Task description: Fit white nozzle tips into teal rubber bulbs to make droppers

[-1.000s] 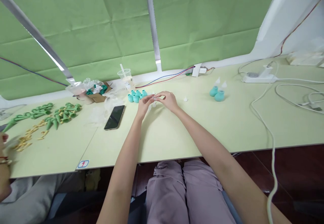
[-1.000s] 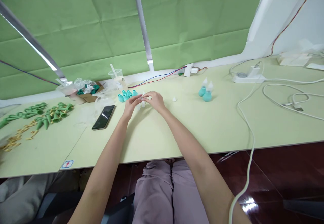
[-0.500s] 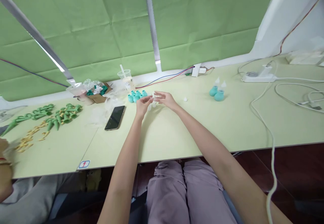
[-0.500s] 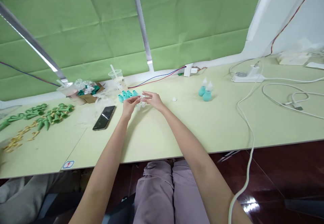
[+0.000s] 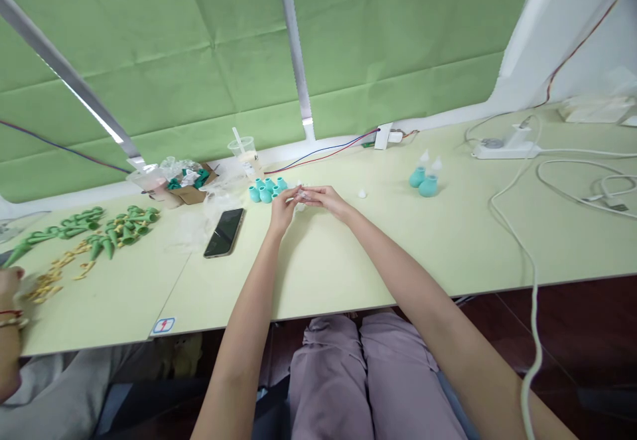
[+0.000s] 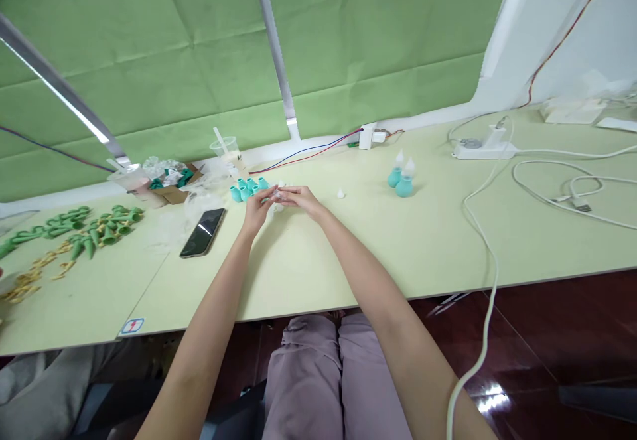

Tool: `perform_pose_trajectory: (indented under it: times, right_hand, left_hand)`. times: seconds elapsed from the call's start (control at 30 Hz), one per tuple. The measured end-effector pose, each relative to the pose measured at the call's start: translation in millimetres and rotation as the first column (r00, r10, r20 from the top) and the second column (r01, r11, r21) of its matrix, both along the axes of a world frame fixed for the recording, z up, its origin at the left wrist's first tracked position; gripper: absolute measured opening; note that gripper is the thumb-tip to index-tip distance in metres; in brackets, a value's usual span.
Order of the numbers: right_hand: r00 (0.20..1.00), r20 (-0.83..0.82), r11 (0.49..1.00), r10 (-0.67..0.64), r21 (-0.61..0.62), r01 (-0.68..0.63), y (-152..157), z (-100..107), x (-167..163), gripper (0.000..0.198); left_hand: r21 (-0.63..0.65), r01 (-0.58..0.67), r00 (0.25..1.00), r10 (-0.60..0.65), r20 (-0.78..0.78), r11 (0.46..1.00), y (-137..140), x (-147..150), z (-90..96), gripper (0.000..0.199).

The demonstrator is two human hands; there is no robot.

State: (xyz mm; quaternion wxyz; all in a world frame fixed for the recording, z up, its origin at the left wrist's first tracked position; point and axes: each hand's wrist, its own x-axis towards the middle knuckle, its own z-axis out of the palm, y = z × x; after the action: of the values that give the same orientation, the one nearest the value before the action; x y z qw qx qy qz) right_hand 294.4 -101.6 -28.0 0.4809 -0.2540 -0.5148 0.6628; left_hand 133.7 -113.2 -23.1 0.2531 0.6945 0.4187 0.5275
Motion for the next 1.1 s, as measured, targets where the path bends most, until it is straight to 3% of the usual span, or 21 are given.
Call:
perform_pose_trajectory:
  times: [0.43,0.67,0.87,1.1]
  right_hand:
    - [0.997,0.046,0.996,0.058,0.064,-0.061,-4.1,5.7,4.1,0.031]
    - [0.991,0.134,0.998,0.003,0.056,-0.011,-6.9,9.1,6.0,0.032]
    - [0.995,0.092,0.998,0.044,0.050,-0.049,-7.4,5.3,1.7,0.033]
    - [0.995,0.066,0.996,-0.070,0.054,0.067,-3.0,8.0,1.9,0.034]
  left_hand:
    - [0.080,-0.057,0.994,0.064,-0.090,0.995,-0.6,1.5,-3.0,0.026]
    - [0.082,-0.039,0.994,0.047,-0.103,0.996,-0.2,1.1,-5.9,0.024]
    - [0.076,-0.059,0.993,0.066,-0.094,0.995,-2.1,-0.7,-1.6,0.030]
    - [0.053,-0.097,0.995,0.098,-0.012,0.994,-8.9,13.0,2.2,0.041]
